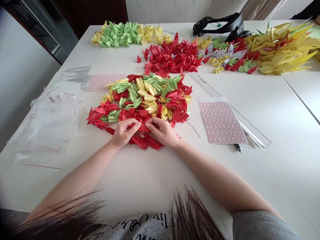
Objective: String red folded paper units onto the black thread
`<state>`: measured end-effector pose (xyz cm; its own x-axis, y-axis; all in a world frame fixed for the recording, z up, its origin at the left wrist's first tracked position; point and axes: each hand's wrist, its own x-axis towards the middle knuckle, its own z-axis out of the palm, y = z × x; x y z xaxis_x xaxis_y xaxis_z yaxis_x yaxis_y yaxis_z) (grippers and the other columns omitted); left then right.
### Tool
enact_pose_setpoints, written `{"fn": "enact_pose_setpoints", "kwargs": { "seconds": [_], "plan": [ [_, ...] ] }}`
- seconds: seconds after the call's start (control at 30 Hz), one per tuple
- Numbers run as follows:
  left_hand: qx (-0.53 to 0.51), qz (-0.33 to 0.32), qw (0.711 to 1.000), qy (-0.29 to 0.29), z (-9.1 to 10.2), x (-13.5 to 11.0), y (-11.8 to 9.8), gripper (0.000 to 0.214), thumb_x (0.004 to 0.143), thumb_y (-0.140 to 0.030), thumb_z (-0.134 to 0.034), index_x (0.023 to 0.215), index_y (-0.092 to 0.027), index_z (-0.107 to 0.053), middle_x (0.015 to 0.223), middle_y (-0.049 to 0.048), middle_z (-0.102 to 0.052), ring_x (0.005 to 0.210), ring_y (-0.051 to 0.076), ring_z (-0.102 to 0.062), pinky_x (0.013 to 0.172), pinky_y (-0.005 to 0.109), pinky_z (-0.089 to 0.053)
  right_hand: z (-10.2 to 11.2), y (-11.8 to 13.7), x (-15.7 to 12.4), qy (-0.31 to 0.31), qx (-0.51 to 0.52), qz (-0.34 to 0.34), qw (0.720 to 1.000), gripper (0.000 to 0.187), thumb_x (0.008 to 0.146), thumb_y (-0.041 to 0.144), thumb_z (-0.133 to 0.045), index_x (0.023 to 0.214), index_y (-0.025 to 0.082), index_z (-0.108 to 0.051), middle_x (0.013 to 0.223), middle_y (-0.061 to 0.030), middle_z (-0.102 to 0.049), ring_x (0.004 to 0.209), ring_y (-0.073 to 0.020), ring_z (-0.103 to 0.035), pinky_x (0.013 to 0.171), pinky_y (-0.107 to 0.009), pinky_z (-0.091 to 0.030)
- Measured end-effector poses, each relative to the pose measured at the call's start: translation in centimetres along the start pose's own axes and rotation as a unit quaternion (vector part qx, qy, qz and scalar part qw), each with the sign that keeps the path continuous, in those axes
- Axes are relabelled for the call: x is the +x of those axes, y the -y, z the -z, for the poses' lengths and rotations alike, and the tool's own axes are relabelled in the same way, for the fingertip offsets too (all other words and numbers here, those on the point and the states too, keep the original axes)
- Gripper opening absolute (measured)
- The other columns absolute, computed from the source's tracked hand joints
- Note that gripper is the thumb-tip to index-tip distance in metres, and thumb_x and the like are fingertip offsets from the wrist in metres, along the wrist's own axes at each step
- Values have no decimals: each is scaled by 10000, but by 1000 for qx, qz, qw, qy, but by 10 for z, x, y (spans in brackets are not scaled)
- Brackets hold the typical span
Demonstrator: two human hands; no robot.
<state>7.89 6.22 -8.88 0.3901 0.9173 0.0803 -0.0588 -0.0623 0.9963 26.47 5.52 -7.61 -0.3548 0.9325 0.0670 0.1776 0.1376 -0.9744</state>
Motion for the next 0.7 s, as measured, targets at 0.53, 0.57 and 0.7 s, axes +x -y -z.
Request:
{"fn": "enact_pose_setpoints", "kwargs": {
  "seconds": [0.53,0.57,0.7],
  "plan": [
    [49,-32,998,-21,2,-1,1,315,901,-406,-567,726,-147,-604,644,5,-586,626,136,-586,628,255,-543,-1,-4,0,-36,47,-33,998,457,828,615,-622,757,164,-602,722,-38,-636,650,-140,-576,608,-258,-496],
    [46,-33,998,-16,1,-1,1,286,892,-388,-583,743,-146,-612,660,5,-598,625,133,-590,632,255,-548,-2,-5,0,-32,51,-35,998,454,830,610,-622,757,163,-604,723,-39,-642,653,-142,-582,612,-259,-500],
    [21,-3,1000,-1,-1,0,0,220,861,-350,-639,786,-144,-643,708,17,-655,640,152,-650,652,279,-580,-3,-8,0,-22,64,-31,997,416,841,569,-630,779,158,-631,763,-46,-667,689,-146,-602,652,-262,-513]
  ]
}}
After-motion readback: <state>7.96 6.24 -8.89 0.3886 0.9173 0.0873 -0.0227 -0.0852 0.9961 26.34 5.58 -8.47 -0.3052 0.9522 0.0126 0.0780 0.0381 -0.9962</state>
